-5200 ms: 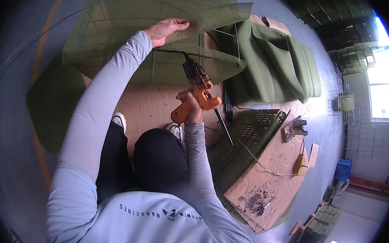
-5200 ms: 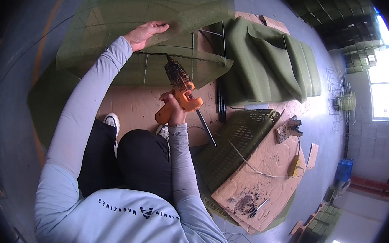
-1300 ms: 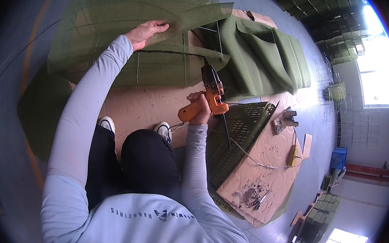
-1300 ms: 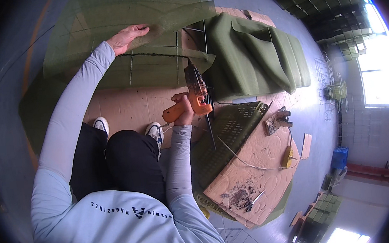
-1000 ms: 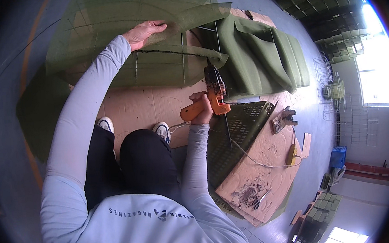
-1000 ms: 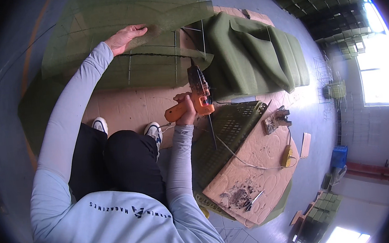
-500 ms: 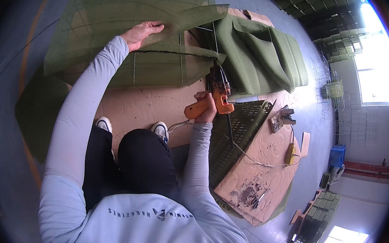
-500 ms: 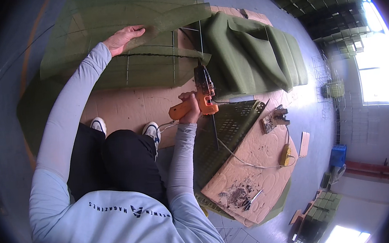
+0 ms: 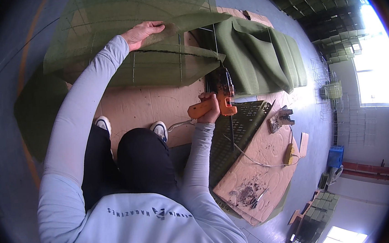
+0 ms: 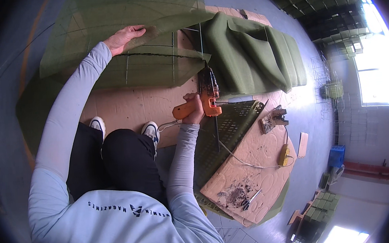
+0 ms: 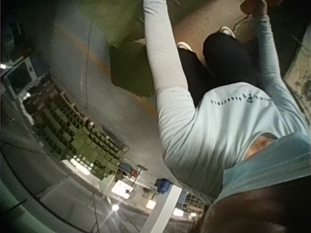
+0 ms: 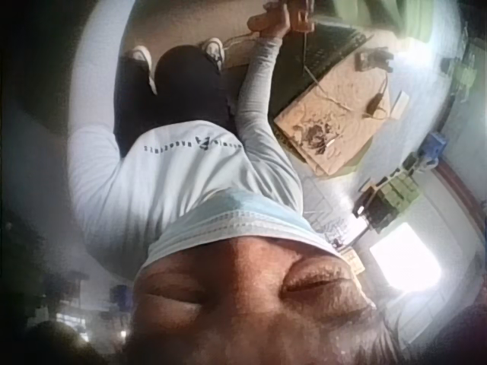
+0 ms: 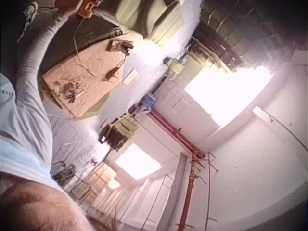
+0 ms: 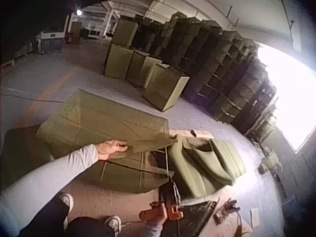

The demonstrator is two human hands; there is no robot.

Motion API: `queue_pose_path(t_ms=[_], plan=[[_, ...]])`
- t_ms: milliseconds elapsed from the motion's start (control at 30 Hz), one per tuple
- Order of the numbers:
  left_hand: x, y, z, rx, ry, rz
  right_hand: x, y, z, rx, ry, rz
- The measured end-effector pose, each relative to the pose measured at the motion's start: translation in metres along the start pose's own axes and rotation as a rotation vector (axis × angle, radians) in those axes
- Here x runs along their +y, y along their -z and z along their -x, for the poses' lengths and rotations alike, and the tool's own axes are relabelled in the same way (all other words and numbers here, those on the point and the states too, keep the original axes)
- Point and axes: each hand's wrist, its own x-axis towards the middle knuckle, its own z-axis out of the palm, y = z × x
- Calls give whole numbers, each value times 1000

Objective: Assembling green mesh onto a wire frame using a hot glue gun.

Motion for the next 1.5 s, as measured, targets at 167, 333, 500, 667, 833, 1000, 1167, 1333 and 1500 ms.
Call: queue_pose_path(t_ms=[167, 333, 500, 667, 833, 1000, 1167, 1333, 1500], plan=[[7, -7, 3, -82, 17, 79, 0, -2, 2, -7, -13, 11], [10, -11, 6, -44, 17, 76, 9, -2, 3, -38, -31, -23], [10, -7, 8, -59, -1, 84, 16, -12, 7, -48, -53, -40], [10, -11, 6, -1, -8, 38, 18, -16, 10, -72, -58, -46], [4, -4, 0, 34, 12, 34, 27, -25, 18, -66, -92, -28], [9, -12, 6, -46, 7, 67, 30, -30, 24, -89, -93, -15], [11, -12, 9, 7, 7, 71, 31, -45, 29, -75, -126, -17], [9, -12, 7, -28, 2, 86, 32, -53, 33, -147, -137, -1], [8, -8, 4, -68, -9, 78, 37, -58, 36, -170, -154, -18]])
